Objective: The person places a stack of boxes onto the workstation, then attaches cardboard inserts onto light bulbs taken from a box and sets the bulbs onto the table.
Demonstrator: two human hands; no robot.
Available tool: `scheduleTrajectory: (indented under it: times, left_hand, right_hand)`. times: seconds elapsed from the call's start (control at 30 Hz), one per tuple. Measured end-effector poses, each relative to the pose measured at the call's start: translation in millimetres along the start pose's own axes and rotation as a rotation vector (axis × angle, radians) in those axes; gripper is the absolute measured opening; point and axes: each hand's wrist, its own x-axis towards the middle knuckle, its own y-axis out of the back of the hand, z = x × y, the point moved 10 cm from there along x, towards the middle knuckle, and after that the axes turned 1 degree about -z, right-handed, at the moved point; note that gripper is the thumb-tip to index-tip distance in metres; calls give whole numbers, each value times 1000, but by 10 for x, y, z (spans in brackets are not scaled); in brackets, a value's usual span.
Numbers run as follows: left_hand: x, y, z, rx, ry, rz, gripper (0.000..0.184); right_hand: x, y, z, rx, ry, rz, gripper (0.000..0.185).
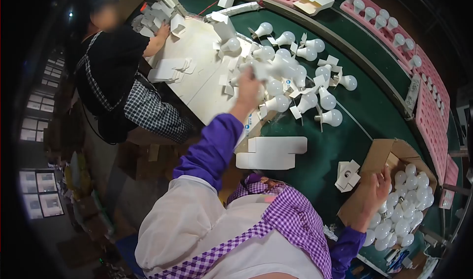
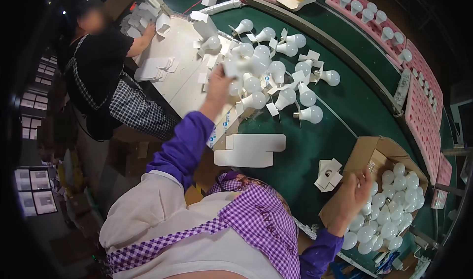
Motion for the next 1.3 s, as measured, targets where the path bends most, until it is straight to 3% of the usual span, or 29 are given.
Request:
scheduleTrajectory:
  times: [0.03,0.07,0.23,0.3,0.33,0.37,0.4,0.43,0.47,0.5,0.53,0.57,0.6,0.7,0.73,0.8,0.87,0.93,0.97,1.1,1.3]
  left_hand:
    - [284,394,150,172,-123,48,32]
    - [504,704,221,13,-151,90,28]
    - [1340,2479,-331,425,-133,379,31]
    - [1426,2512,-392,802,-178,254,25]
    - [1477,2620,-647,631,3,256,22]
    - [1453,2551,-638,602,-16,276,20]
    - [1424,2455,-659,739,169,212,18]
    - [1553,2537,-681,833,67,181,17]
    - [1661,2582,-636,1052,15,175,19]
    - [1755,2637,-606,1118,-45,169,22]
    - [1759,2642,-503,1199,-60,175,24]
    - [1747,2774,-399,1297,-139,364,30]
    - [1644,2644,-218,1402,-242,447,32]
    - [933,1673,482,1299,-590,517,28]
    - [585,1148,597,1120,-589,474,24]
    - [146,156,144,625,-303,-34,20]
    - [-773,-976,-309,740,4,-322,16]
    - [-1646,-2032,-460,671,-47,-763,26]
    - [-1966,-2327,-721,568,-8,-852,31]
    - [-2638,-3073,-1162,772,-20,-1036,47]
    - [-2702,-3210,-1418,1031,-40,-1043,55]
  right_hand:
    - [95,242,137,-75,40,-5,47]
    - [168,402,214,-148,80,-14,46]
    - [267,1005,289,-414,53,142,42]
    - [234,1314,375,-503,66,207,43]
    - [220,1382,365,-581,40,205,43]
    - [192,1428,345,-625,11,241,42]
    - [181,1483,336,-680,33,263,41]
    - [172,1412,227,-885,-40,231,42]
    - [229,1475,312,-1052,121,115,44]
    - [224,1447,344,-1162,91,54,46]
    - [218,1453,422,-1138,-28,8,47]
    - [202,1430,526,-1102,-146,-41,48]
    - [192,1371,539,-1124,-134,-87,50]
    - [225,1307,604,-1168,-97,-197,56]
    - [259,1304,658,-1169,-87,-210,59]
    - [291,1204,658,-1200,-74,-257,62]
    - [323,1043,551,-1258,-64,-320,64]
    - [390,1057,658,-1274,-4,-409,63]
    - [396,1018,709,-1272,29,-459,63]
    - [388,1060,512,-1244,43,-361,57]
    - [184,1285,-26,-939,183,-10,58]
